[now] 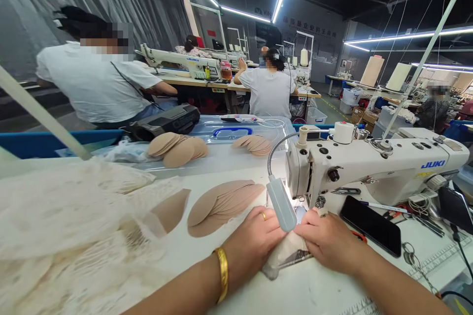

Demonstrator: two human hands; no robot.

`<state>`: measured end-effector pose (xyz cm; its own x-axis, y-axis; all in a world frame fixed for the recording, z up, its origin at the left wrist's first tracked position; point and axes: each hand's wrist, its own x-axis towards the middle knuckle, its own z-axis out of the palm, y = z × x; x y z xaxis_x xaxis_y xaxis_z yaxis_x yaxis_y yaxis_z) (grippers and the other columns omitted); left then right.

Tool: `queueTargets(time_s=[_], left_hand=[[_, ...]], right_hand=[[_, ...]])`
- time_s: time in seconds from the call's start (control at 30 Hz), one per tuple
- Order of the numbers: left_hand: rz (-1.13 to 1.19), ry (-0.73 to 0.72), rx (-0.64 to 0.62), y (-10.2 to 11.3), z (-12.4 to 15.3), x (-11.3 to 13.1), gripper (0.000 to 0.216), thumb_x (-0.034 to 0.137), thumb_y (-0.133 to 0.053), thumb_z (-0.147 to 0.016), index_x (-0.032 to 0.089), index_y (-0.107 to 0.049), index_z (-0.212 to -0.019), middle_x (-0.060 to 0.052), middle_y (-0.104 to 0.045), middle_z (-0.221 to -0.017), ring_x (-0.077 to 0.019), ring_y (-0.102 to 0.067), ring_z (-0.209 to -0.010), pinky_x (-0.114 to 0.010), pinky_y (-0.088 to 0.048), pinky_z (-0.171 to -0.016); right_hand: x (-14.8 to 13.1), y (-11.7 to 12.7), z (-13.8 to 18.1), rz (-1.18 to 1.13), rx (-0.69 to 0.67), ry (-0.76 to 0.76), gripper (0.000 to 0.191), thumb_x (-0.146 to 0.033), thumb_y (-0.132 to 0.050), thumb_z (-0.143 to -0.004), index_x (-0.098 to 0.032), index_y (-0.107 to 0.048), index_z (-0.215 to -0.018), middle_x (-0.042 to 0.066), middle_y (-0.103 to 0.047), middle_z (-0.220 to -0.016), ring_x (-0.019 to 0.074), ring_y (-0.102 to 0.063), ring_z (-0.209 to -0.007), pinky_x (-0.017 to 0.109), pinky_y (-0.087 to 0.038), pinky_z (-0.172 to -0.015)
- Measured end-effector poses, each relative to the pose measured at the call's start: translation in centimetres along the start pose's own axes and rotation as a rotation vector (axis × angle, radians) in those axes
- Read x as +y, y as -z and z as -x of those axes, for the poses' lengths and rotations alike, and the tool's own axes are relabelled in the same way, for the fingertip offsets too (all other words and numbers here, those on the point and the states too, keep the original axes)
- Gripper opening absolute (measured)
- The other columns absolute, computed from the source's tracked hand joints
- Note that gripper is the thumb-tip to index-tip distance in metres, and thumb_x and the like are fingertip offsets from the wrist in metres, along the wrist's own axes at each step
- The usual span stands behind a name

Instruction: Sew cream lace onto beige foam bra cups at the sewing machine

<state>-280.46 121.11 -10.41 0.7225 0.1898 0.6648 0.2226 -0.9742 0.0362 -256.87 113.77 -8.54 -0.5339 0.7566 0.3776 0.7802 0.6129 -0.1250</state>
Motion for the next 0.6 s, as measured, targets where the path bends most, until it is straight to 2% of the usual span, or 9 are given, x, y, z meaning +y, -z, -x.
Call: queueTargets(time_s=[0.27,0.43,0.6], left_hand=[[-0.011,0.019,0.019,0.2,-0.7,-0.3,0.047,-0.003,-0.044,-0.091,0.026,-0.065,-0.121,-0.005,-0.079,-0.109,-0.0236,-0.071,-0.094,-0.04,-0.045,-0.085],[-0.037,0.075,-0.063,1.2,-1.5,0.0,0.043,-0.003,-0.048,-0.09,0.027,-0.068,-0.114,-0.004,-0.079,-0.111,-0.0243,-0.07,-0.094,-0.041,-0.044,-0.086],[-0.021,0.068,-0.064,1.6,-1.7,0.0,0.043,-0.003,-0.048,-0.094,0.027,-0.069,-0.115,-0.004,-0.079,-0.111,-0.0224,-0.071,-0.094,-0.038,-0.044,-0.085]], right_hand=[[0.2,-0.4,-0.2,0.004,-0.078,-0.078,0.019,-0.002,-0.056,-0.083,-0.02,-0.06,-0.086,0.001,-0.053,-0.082,0.0166,-0.04,-0.072,0.028,-0.026,-0.061],[0.3,-0.6,-0.3,-0.025,-0.056,-0.084,0.023,0.001,-0.052,-0.082,-0.02,-0.061,-0.087,0.001,-0.053,-0.081,0.0173,-0.041,-0.073,0.028,-0.026,-0.062],[0.3,-0.9,-0.2,-0.016,-0.043,-0.084,0.022,0.0,-0.054,-0.082,-0.021,-0.06,-0.086,0.001,-0.054,-0.082,0.0175,-0.043,-0.074,0.028,-0.025,-0.062]])
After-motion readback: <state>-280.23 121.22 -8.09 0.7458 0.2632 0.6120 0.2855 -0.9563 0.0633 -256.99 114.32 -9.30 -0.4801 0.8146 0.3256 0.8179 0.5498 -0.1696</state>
